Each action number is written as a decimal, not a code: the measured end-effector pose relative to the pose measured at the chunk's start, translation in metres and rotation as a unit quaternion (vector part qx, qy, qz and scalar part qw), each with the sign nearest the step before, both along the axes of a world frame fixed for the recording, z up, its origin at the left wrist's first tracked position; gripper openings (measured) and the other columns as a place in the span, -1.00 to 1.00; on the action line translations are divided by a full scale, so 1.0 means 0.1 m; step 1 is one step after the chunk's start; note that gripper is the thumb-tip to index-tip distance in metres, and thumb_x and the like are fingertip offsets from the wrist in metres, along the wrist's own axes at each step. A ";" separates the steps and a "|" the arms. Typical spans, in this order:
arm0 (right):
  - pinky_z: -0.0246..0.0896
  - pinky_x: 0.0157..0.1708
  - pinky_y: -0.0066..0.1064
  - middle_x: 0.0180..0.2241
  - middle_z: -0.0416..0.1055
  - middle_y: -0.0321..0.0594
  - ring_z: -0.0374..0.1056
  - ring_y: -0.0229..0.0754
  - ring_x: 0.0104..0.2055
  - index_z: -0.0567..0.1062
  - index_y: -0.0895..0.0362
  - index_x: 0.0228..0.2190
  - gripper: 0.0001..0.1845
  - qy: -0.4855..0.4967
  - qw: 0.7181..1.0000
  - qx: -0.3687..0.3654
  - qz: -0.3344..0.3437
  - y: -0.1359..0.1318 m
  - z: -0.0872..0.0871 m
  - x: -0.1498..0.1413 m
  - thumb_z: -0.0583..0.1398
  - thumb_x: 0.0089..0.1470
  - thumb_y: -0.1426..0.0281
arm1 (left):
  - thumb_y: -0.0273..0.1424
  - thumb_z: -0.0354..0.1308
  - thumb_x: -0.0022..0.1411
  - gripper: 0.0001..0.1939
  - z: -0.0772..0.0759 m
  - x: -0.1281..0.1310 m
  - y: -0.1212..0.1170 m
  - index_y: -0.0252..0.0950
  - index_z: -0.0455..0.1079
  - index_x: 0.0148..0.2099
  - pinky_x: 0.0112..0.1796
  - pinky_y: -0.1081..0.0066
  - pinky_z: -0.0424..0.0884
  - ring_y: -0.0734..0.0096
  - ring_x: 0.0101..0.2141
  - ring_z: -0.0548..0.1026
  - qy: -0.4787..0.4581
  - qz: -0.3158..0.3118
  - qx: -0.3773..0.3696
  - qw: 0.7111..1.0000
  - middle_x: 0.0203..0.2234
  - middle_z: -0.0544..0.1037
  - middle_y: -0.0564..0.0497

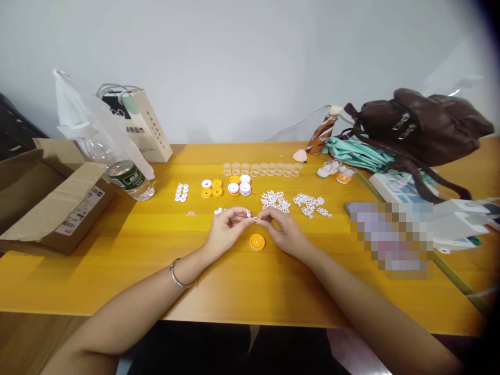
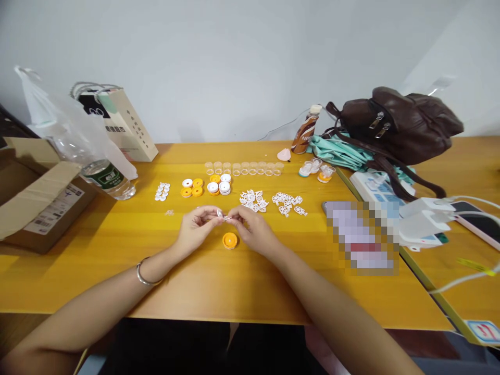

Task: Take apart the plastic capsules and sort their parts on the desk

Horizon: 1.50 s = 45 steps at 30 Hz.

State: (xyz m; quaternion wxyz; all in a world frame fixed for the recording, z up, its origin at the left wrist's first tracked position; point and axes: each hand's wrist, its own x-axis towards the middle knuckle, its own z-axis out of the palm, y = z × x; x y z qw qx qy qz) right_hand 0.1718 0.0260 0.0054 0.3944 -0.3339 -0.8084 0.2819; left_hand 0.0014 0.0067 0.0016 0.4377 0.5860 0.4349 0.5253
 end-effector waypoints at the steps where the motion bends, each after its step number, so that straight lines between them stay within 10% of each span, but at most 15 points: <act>1: 0.22 -0.40 -0.42 -0.47 0.34 -0.27 0.28 -0.27 -0.42 0.35 0.11 -0.38 -0.93 -0.004 1.000 0.003 -0.002 0.01 0.01 0.01 0.07 0.10 0.42 | -0.37 0.22 0.02 -0.82 0.00 0.00 0.01 -0.36 0.39 -0.31 -0.33 0.53 0.40 0.52 -0.42 0.48 -0.003 0.008 0.000 1.000 -0.44 0.50 0.02; 11: 0.20 -0.33 -0.33 -0.42 0.39 -0.19 0.29 -0.17 -0.37 0.47 0.10 -0.38 -0.83 -0.033 0.975 0.073 -0.207 0.33 0.01 0.41 0.10 0.08 0.33 | -0.34 0.21 0.02 -0.76 0.01 -0.15 0.12 -0.34 0.36 -0.25 -0.27 0.48 0.41 0.49 -0.35 0.48 -0.032 0.056 0.005 0.998 -0.38 0.49 -0.01; 27: 0.18 -0.28 -0.26 -0.45 0.40 -0.16 0.30 -0.12 -0.34 0.52 0.12 -0.40 -0.82 -0.109 0.965 0.089 -0.223 0.47 -0.15 0.44 0.13 0.03 0.33 | -0.37 0.18 0.07 -0.80 -0.04 -0.09 0.04 -0.33 0.35 -0.23 -0.25 0.48 0.43 0.50 -0.35 0.48 0.056 0.012 0.070 0.996 -0.33 0.50 -0.02; 45: 0.24 -0.28 -0.33 -0.39 0.44 -0.24 0.34 -0.21 -0.34 0.47 0.06 -0.37 -0.85 0.013 0.999 -0.038 0.004 -0.02 0.09 0.01 0.15 0.03 0.27 | -0.41 0.10 0.17 -0.83 0.00 -0.09 -0.02 -0.30 0.37 -0.16 -0.32 0.44 0.35 0.46 -0.35 0.39 0.244 0.003 0.303 0.921 -0.39 0.42 -0.02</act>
